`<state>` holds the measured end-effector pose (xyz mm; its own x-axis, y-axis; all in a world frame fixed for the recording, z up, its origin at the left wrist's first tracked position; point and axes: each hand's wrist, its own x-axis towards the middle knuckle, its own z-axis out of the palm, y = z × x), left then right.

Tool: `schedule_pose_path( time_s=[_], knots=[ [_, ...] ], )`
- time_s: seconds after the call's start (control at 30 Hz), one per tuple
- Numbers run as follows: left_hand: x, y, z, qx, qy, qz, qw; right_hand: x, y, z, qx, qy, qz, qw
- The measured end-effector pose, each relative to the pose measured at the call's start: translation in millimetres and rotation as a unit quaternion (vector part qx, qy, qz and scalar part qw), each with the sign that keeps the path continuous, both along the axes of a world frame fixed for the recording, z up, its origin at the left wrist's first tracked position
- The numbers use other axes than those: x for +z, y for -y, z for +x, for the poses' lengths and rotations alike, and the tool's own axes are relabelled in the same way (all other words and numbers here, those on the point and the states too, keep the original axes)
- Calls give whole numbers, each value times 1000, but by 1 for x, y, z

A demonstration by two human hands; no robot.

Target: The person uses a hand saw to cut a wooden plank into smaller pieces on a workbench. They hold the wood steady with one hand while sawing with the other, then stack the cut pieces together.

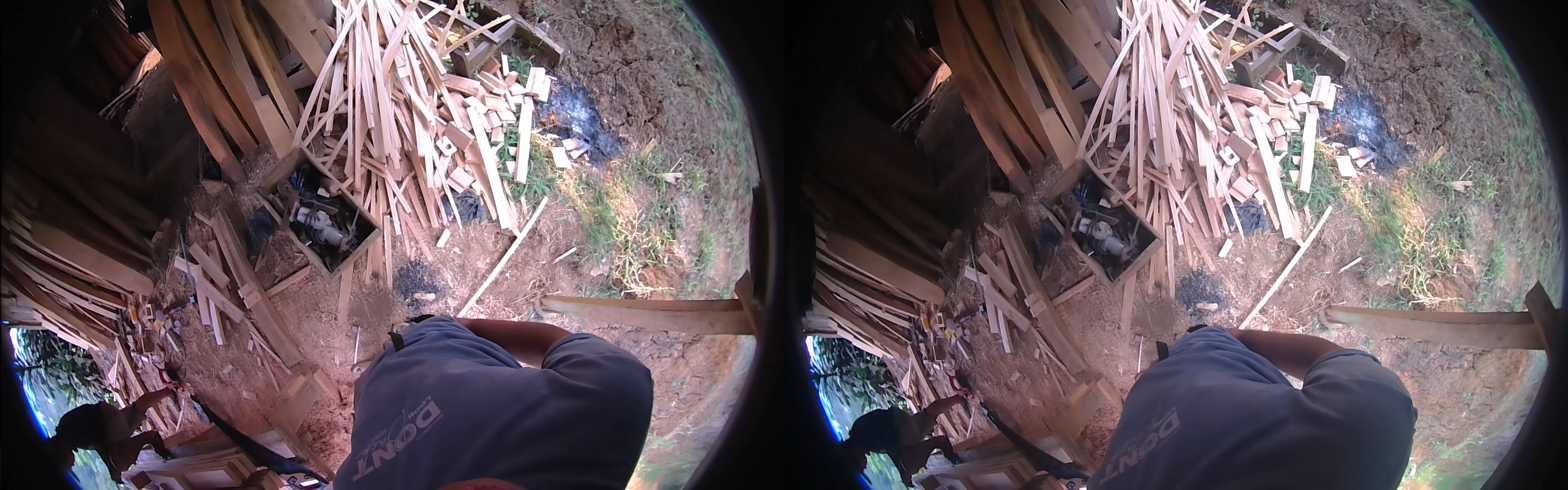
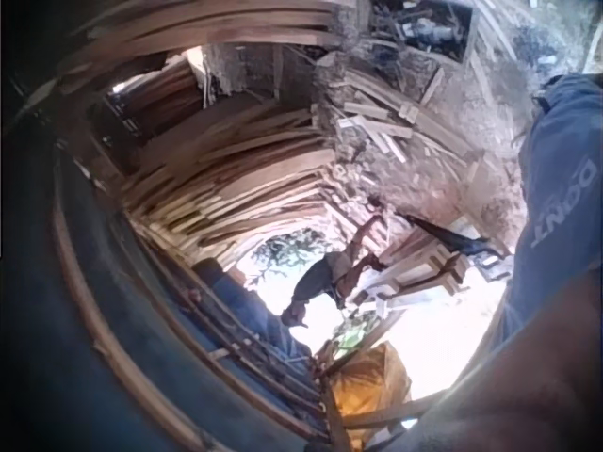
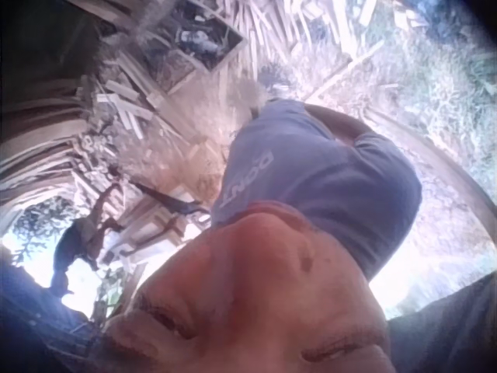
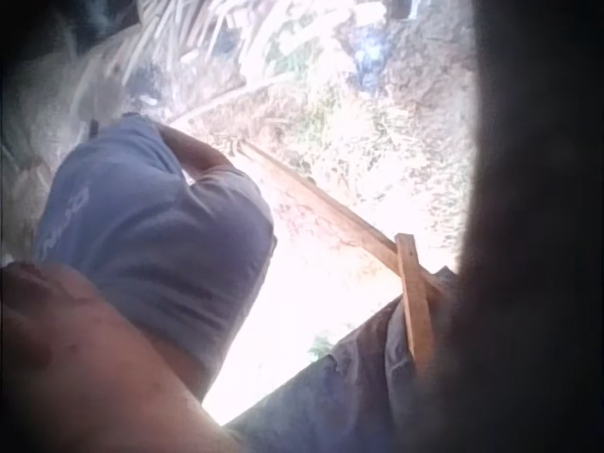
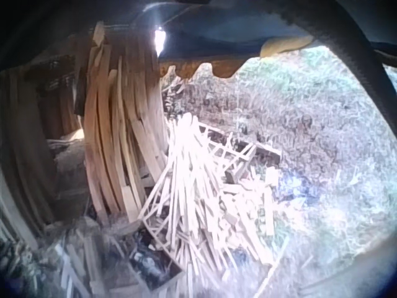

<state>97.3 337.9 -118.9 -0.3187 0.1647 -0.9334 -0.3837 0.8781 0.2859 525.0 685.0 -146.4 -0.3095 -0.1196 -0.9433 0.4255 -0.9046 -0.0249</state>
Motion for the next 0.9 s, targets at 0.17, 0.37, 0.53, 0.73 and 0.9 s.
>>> schedule_pose_path(
  time_s=[0.17, 0.37, 0.53, 0.73, 0.9],
  knots=[
    [66, -44, 2, 274, 195, 113, 935, 122, -67, -64, 292, 10, 126, 948],
    [60, -35, 11, 163, -2, 87, 983, 102, -64, -81, 288, -119, 445, 839],
    [38, -5, 24, 106, 4, 46, 993, 111, -56, 5, 274, -166, 91, 943],
    [34, 4, 35, 55, 19, 26, 998, 94, -51, 77, 352, 191, 151, 904],
    [44, -11, 41, 20, 62, 12, 998, 41, 2, -7, 20, -186, 118, 975]
  ],
)
